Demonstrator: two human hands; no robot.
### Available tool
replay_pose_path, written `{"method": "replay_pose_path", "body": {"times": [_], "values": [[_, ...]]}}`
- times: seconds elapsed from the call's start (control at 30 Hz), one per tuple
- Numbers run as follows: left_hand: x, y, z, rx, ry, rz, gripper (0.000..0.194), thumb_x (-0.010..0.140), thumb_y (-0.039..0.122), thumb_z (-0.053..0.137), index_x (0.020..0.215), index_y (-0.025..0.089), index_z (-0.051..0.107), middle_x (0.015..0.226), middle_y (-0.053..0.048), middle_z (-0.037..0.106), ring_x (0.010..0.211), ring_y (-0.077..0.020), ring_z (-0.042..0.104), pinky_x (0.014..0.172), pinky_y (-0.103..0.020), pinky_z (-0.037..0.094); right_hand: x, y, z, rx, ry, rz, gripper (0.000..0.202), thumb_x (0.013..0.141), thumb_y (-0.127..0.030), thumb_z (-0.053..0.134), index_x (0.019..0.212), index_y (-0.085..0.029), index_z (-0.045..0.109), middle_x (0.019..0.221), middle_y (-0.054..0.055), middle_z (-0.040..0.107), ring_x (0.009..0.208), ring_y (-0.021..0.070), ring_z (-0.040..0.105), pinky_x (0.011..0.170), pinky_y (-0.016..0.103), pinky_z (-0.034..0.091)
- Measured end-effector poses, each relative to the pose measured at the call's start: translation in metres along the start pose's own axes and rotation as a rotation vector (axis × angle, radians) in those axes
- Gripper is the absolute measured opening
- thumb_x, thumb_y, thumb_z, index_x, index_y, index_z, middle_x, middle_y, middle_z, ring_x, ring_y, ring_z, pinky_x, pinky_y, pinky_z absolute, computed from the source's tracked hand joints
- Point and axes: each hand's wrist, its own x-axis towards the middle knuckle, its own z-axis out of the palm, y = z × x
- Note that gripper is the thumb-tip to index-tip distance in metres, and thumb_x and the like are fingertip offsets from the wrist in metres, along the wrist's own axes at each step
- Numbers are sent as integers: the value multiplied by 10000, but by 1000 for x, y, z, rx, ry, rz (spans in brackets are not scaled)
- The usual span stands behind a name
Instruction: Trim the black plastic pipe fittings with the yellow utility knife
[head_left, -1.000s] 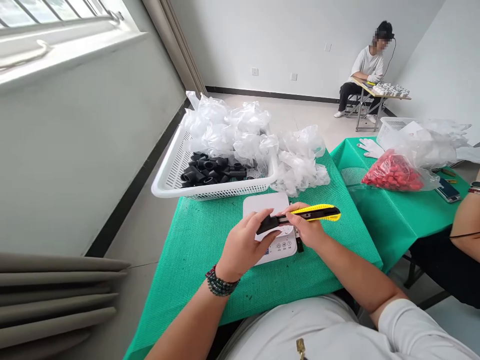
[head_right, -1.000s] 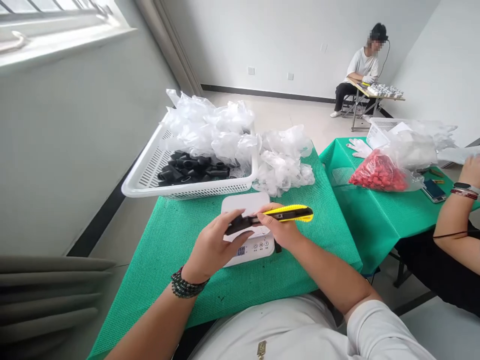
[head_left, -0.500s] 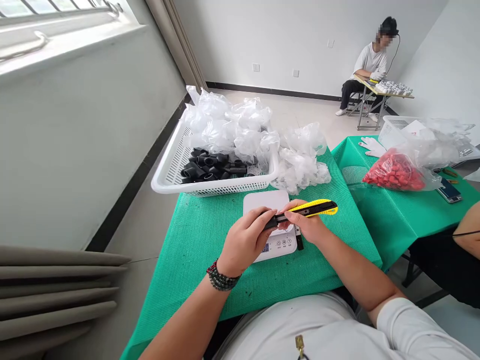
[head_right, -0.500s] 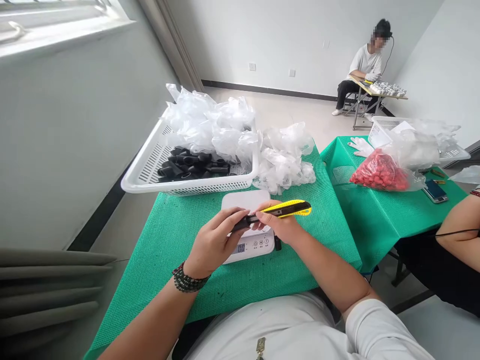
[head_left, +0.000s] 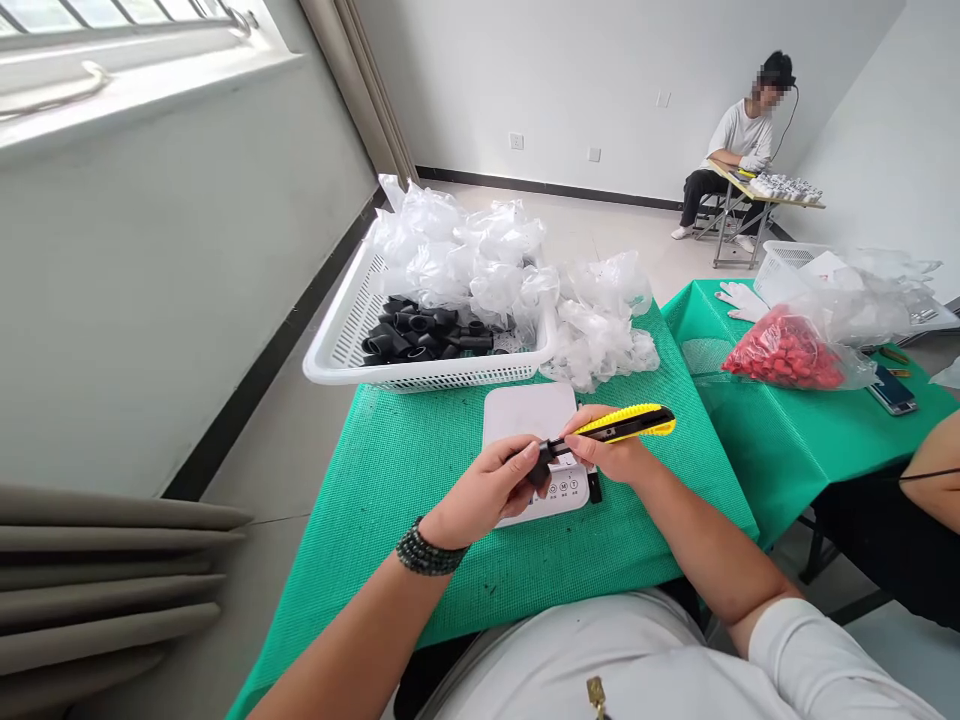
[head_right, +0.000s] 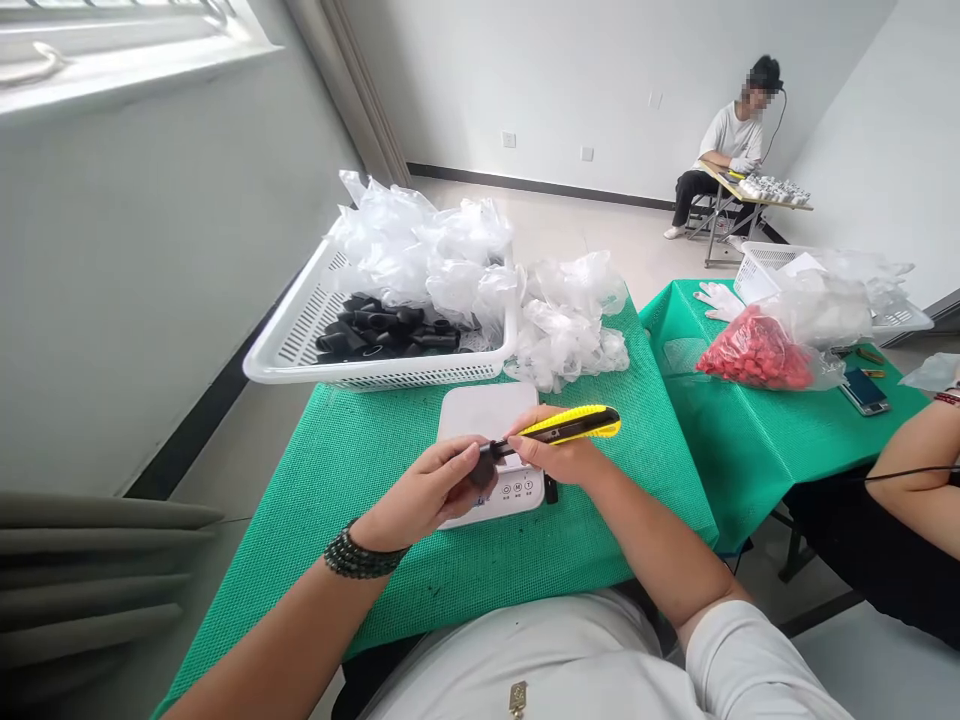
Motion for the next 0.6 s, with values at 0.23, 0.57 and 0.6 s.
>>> {"method": "replay_pose_path", "body": {"times": [0.23,0.57,0.6], "values": [[3,-7,-5,-54,-88,-117,703,843,865,612,927,169,646,555,33,507,404,-66,328,407,-205,219,-2,5,7,106,14,31,370,798,-545,851,851,-197,737,537,-65,574,447,84,484,427,204,395],[-2,-8,-13,715,237,575,506,922,643,684,1115,176,657,933,-64,750,759,-184,688,668,-289,557,3,8,14,70,48,-151,198,868,-429,811,904,-235,792,1070,57,768,1025,207,719,834,320,608],[-2,-10,-13,774,249,599,504,896,616,737,1137,183,647,958,-66,762,778,-192,710,679,-290,574,3,9,14,81,64,-156,199,866,-429,812,895,-234,788,1054,57,766,1025,209,717,818,316,611]]}}
